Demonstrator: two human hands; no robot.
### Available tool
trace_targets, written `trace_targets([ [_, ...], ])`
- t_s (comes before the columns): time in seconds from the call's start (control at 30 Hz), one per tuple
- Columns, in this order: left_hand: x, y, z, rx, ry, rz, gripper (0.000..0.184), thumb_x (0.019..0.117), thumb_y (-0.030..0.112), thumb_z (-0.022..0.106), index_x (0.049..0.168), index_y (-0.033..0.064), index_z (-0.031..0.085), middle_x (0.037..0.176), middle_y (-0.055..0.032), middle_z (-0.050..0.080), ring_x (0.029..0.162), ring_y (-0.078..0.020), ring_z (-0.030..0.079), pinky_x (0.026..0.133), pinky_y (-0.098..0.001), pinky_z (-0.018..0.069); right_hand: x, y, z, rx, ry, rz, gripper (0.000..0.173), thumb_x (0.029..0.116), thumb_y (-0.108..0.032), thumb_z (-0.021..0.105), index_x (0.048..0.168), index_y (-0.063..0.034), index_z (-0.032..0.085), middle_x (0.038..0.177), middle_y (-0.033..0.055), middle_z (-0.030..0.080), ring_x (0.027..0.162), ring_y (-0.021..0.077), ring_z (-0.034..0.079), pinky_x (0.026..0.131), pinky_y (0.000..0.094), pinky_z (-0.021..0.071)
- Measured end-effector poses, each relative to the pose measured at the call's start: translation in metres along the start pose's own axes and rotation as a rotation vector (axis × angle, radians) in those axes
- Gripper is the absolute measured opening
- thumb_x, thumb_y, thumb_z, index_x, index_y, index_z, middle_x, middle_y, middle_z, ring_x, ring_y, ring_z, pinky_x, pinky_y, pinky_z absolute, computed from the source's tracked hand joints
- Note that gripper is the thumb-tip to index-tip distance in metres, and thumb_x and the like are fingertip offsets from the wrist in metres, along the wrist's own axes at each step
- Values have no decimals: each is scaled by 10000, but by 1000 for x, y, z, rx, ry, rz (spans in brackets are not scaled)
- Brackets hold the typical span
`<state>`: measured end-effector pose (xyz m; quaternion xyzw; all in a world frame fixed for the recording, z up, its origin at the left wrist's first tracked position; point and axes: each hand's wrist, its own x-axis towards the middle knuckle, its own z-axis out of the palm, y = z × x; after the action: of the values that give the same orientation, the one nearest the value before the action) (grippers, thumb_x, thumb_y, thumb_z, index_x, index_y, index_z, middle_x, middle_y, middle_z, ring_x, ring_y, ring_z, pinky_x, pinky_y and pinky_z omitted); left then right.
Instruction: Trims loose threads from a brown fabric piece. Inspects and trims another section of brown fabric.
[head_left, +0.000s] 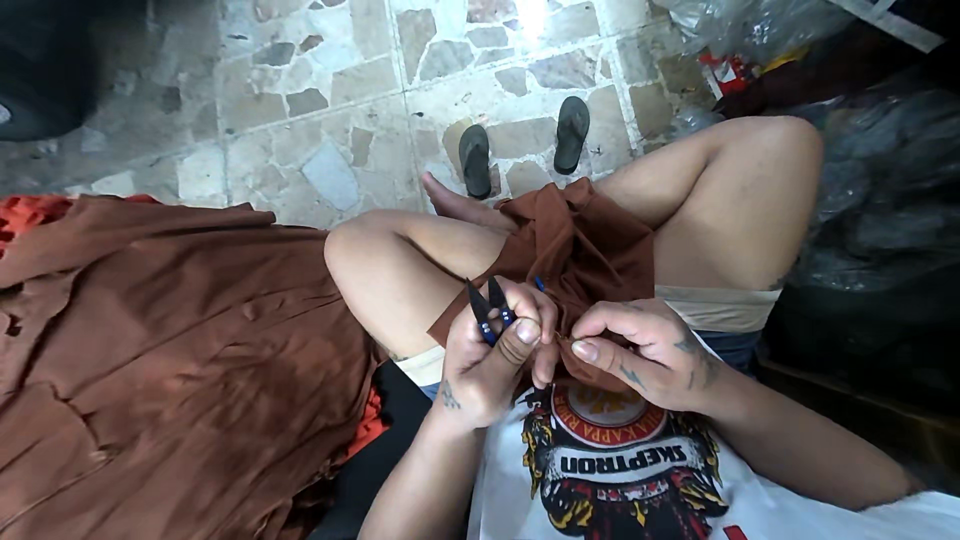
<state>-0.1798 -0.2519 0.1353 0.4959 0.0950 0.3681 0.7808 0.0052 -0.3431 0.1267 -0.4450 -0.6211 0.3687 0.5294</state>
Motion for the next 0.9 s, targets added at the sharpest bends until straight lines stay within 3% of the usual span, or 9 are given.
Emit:
trace_targets([
  [0.13, 2, 15, -8, -92, 114, 47, 97, 1013, 242, 643, 1046, 153, 659, 820, 23, 653, 596, -42, 602, 541, -186, 521, -2, -1, -5, 10, 47, 124, 224, 1051, -153, 541, 985, -3, 693, 882, -21, 680, 836, -57, 608, 764, 110, 510],
  [0.2, 2, 26, -13, -117, 162, 115, 83, 994, 184, 669, 1053, 130, 646, 844, -10, 656, 589, -68, 608, 526, -199, 526, -4, 1, -8, 86, 72, 193, 204, 1050, -139, 528, 986, -28, 686, 888, -54, 669, 840, -61, 606, 765, 117, 513],
  [0.37, 0, 28, -17, 148, 130, 96, 107, 1012, 278, 653, 1010, 172, 665, 769, 56, 612, 541, 10, 492, 480, -137, 413, -3, -8, -5, 242, 88, 202, 168, 1034, -178, 587, 1002, -57, 700, 889, -78, 680, 826, -52, 618, 741, 124, 523],
  [0.47, 3, 26, -15, 241, 166, 142, 116, 1007, 301, 658, 1001, 186, 667, 744, 83, 583, 540, 15, 477, 482, -143, 407, -1, -13, -10, 287, 80, 160, 164, 1024, -185, 615, 1002, -55, 710, 915, -64, 674, 850, -37, 615, 752, 130, 523],
  [0.57, 14, 21, -9, 388, 86, 180, 232, 994, 329, 674, 1177, 188, 691, 1087, 81, 689, 748, 32, 593, 631, -142, 503, 0, -22, -17, 254, 15, 137, 202, 1024, -195, 614, 1075, -33, 723, 957, -45, 681, 890, -30, 621, 783, 133, 534],
  [0.63, 23, 17, -8, 444, -35, 106, 306, 992, 308, 679, 1239, 126, 682, 1192, 42, 703, 898, 6, 659, 755, -183, 565, 1, -24, -18, 266, -6, 140, 195, 1022, -184, 617, 1102, -34, 713, 975, -41, 679, 880, -26, 628, 772, 136, 547],
  [0.7, 33, 15, -11, 423, -174, -9, 267, 989, 272, 685, 1143, 54, 702, 1038, 31, 725, 863, 9, 660, 741, -177, 565, 3, -23, -18, 303, 31, 151, 128, 1009, -162, 644, 1076, -62, 687, 924, -54, 688, 799, -23, 643, 713, 138, 563],
  [0.77, 38, 14, -13, 440, -234, -65, 146, 996, 203, 662, 995, 61, 694, 874, 55, 674, 764, 35, 607, 668, -141, 517, 2, -20, -20, 290, 86, 185, 88, 986, -159, 670, 1044, -94, 685, 897, -69, 696, 778, -20, 648, 702, 142, 563],
  [0.9, 42, 16, -13, 494, -218, -13, 115, 986, 176, 651, 913, 87, 649, 792, 70, 614, 685, 43, 555, 608, -122, 475, -2, -11, -23, 276, 102, 216, 103, 985, -221, 674, 966, -121, 689, 864, -98, 674, 792, -46, 617, 718, 125, 529],
])
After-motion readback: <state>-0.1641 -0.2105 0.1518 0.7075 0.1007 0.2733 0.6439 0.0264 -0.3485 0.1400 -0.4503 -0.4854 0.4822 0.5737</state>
